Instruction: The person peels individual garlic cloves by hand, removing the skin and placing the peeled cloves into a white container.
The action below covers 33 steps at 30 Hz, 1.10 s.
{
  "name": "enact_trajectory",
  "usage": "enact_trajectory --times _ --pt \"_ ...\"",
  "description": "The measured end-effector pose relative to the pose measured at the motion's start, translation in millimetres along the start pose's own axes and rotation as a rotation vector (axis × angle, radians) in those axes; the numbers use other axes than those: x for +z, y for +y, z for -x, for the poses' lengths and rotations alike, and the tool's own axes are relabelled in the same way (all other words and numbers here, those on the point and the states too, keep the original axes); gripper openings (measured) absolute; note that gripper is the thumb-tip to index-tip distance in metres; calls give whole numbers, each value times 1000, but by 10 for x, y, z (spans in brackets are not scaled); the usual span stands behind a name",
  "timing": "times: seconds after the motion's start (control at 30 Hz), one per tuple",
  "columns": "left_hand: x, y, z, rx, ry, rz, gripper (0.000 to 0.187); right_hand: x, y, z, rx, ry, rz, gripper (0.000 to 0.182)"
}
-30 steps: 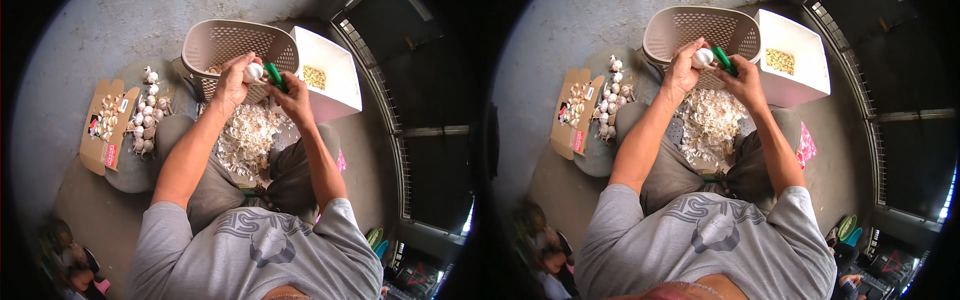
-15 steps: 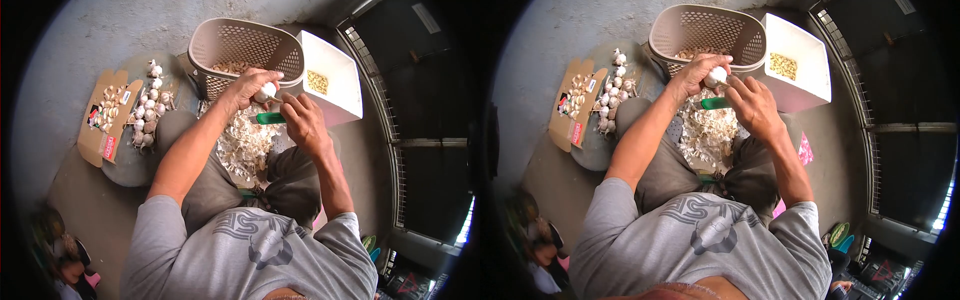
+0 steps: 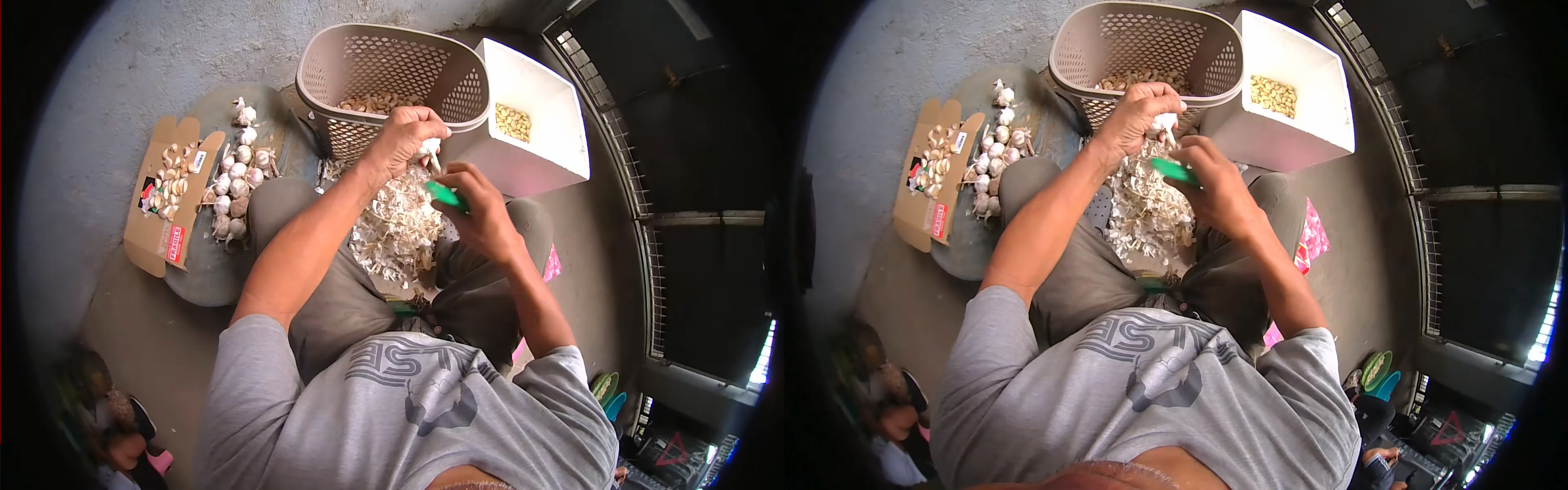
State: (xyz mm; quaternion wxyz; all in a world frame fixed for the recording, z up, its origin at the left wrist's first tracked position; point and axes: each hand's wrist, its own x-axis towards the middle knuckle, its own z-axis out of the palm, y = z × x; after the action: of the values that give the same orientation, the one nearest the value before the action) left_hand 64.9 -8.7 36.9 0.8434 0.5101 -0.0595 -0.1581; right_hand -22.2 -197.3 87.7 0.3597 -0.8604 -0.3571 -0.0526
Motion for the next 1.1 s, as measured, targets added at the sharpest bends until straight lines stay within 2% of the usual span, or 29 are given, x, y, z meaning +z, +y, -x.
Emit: enact_trajectory --times 0.07,0.17,0.2,0.3,0.37,0.43,0.57,0.77,0.9,0.97,1.1 --pt "-30 -2 -28 55 -1 -9 12 -108 145 102 82 23 -147 26" --pt "-13 32 -17 112 37 -155 13 -352 26 237 565 -35 -402 31" --pt "-9 58 -5 85 46 -199 15 -389 -34 231 581 -38 -321 35" --pt "5 17 -39 267 42 -394 16 -420 -107 235 524 -49 -114 34" --pt "48 22 -21 271 39 -349 17 -447 -160 193 436 -63 -56 33" --pt "51 47 -22 304 22 -367 17 -461 -194 121 394 -66 -32 32" --pt "88 119 5 494 39 -548 20 -484 -246 -48 385 -74 -22 33" --pt "86 121 23 466 39 -524 19 -472 -217 -122 334 -95 0 33" --pt "102 154 45 544 44 -627 18 -502 -169 -188 251 -117 43 30" --pt "89 132 38 606 58 -678 17 -503 -182 -247 214 -169 139 32" --pt "67 112 52 554 125 -605 18 -397 -181 -207 46 -157 313 39"
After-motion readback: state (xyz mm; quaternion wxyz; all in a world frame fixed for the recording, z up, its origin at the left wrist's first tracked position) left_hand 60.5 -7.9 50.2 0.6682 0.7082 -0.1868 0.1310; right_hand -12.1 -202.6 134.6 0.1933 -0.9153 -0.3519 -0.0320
